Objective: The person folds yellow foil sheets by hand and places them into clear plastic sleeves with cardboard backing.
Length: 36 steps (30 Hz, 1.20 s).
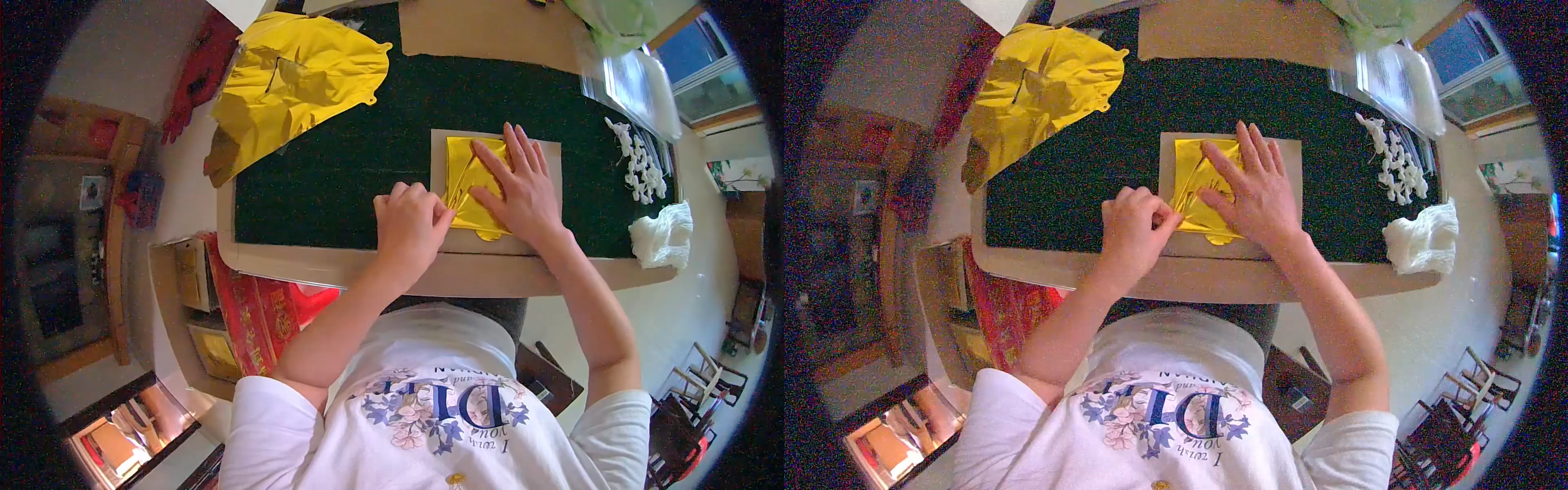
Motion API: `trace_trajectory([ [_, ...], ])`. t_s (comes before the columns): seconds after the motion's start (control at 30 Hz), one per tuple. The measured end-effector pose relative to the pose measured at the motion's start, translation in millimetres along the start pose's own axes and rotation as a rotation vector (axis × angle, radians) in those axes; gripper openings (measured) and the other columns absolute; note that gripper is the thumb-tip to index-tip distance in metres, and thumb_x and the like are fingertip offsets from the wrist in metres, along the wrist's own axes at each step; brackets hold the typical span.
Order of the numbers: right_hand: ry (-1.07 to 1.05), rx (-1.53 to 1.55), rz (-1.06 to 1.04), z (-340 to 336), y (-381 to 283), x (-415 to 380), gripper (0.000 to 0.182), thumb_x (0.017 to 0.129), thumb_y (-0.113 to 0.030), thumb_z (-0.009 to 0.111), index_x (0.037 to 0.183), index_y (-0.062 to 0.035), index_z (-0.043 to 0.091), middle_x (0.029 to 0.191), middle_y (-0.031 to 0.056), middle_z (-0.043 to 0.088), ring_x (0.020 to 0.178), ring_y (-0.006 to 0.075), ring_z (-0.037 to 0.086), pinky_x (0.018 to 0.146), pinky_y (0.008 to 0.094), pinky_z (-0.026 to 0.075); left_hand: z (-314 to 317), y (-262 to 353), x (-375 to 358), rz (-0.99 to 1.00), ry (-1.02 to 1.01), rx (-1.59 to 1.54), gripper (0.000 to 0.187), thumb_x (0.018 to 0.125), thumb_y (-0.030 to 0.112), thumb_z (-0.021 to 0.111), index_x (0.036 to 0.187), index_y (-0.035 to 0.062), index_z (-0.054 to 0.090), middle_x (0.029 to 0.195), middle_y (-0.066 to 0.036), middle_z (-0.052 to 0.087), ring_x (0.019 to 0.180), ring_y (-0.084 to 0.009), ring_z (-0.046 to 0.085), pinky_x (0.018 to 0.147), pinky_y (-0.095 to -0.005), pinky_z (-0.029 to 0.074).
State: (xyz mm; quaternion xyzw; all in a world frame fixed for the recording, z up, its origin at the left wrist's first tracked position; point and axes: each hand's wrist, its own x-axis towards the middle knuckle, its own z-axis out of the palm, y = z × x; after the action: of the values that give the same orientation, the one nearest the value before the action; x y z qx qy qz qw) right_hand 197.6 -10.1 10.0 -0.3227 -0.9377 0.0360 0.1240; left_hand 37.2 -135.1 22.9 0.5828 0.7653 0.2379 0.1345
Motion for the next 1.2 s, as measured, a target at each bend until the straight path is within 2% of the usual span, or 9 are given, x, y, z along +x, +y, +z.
trace_trajectory([
  [0.07,-0.005,-0.005,0.003,-0.6,0.0,0.3,0.058,0.089,-0.05,0.054,0.142,-0.0276,0.043,0.149,0.0243,0.03,0.14,0.038,0.026,0.115,0.0482,0.02,-4.2,3.4,0.0,-0.008,-0.051,0.037,0.015,0.076,0.024,0.073,0.076,0.0111,0.064,0.078,-0.003,0.058,0.084,-0.0243,0.055,0.075,-0.0424,0.039],
  [0.17,0.015,0.026,0.0,-2.2,-1.6,1.0,0.058,0.089,-0.049,0.055,0.141,-0.0272,0.043,0.148,0.0251,0.031,0.139,0.0385,0.027,0.115,0.0487,0.021,-7.3,10.2,0.6,0.097,0.017,0.116,0.03,0.08,0.024,0.069,0.105,0.0082,0.063,0.107,-0.008,0.061,0.106,-0.0254,0.054,0.087,-0.0459,0.04],
  [0.27,0.015,0.026,-0.001,-1.7,-0.9,1.0,0.055,0.09,-0.044,0.055,0.141,-0.027,0.044,0.147,0.025,0.032,0.139,0.0387,0.028,0.114,0.0491,0.021,5.6,8.9,-2.0,0.375,0.081,0.248,0.052,0.085,0.027,0.064,0.13,0.0052,0.05,0.136,-0.009,0.049,0.129,-0.0251,0.042,0.103,-0.0513,0.033],
  [0.37,0.009,0.0,0.002,0.8,0.3,0.4,0.052,0.091,-0.038,0.053,0.141,-0.0266,0.044,0.148,0.0247,0.032,0.139,0.0387,0.028,0.114,0.0495,0.021,4.1,2.5,-11.5,0.281,-0.065,0.287,0.054,0.088,0.029,0.061,0.134,0.0044,0.048,0.144,-0.009,0.043,0.137,-0.0246,0.034,0.11,-0.0544,0.025],
  [0.63,0.002,0.006,0.001,2.4,0.4,0.3,0.049,0.092,-0.028,0.052,0.14,-0.0231,0.045,0.148,0.0245,0.032,0.139,0.0393,0.028,0.114,0.0501,0.022,22.9,6.4,32.9,0.363,0.07,0.253,0.051,0.094,0.03,0.05,0.136,0.0008,0.046,0.145,-0.013,0.042,0.139,-0.0257,0.031,0.112,-0.0563,0.021],
  [0.87,0.008,0.025,0.008,0.8,1.1,0.3,0.051,0.092,-0.025,0.051,0.142,-0.0211,0.043,0.148,0.0255,0.031,0.139,0.0398,0.028,0.114,0.0503,0.022,25.3,-4.2,32.8,0.192,-0.064,0.319,0.075,0.092,0.047,0.049,0.147,0.0016,0.026,0.156,-0.011,0.021,0.144,-0.0226,0.019,0.111,-0.0647,0.011],
  [1.07,0.019,0.041,-0.004,-0.3,1.3,-0.4,0.051,0.092,-0.025,0.051,0.142,-0.0216,0.041,0.148,0.0255,0.032,0.138,0.0401,0.029,0.114,0.0502,0.022,8.3,-21.6,30.9,0.18,-0.045,0.4,0.059,0.095,0.035,0.048,0.145,0.0072,0.033,0.154,-0.008,0.029,0.144,-0.023,0.022,0.112,-0.0628,0.015],
  [1.17,0.027,0.041,0.001,-0.9,0.6,-0.6,0.051,0.093,-0.025,0.051,0.142,-0.0216,0.041,0.147,0.0255,0.032,0.138,0.0402,0.029,0.114,0.0499,0.022,-4.5,-41.4,35.4,0.279,-0.028,0.332,0.047,0.094,0.023,0.051,0.138,0.0079,0.043,0.148,-0.008,0.038,0.141,-0.0237,0.029,0.113,-0.056,0.02],
  [1.2,0.031,0.042,-0.002,-0.2,0.4,-0.7,0.051,0.092,-0.025,0.051,0.142,-0.0215,0.041,0.147,0.0255,0.032,0.138,0.0402,0.029,0.114,0.0499,0.022,-10.8,-38.7,36.7,0.384,0.052,0.243,0.039,0.09,0.011,0.052,0.128,0.0068,0.052,0.14,-0.009,0.048,0.135,-0.0247,0.039,0.113,-0.0476,0.029],
])
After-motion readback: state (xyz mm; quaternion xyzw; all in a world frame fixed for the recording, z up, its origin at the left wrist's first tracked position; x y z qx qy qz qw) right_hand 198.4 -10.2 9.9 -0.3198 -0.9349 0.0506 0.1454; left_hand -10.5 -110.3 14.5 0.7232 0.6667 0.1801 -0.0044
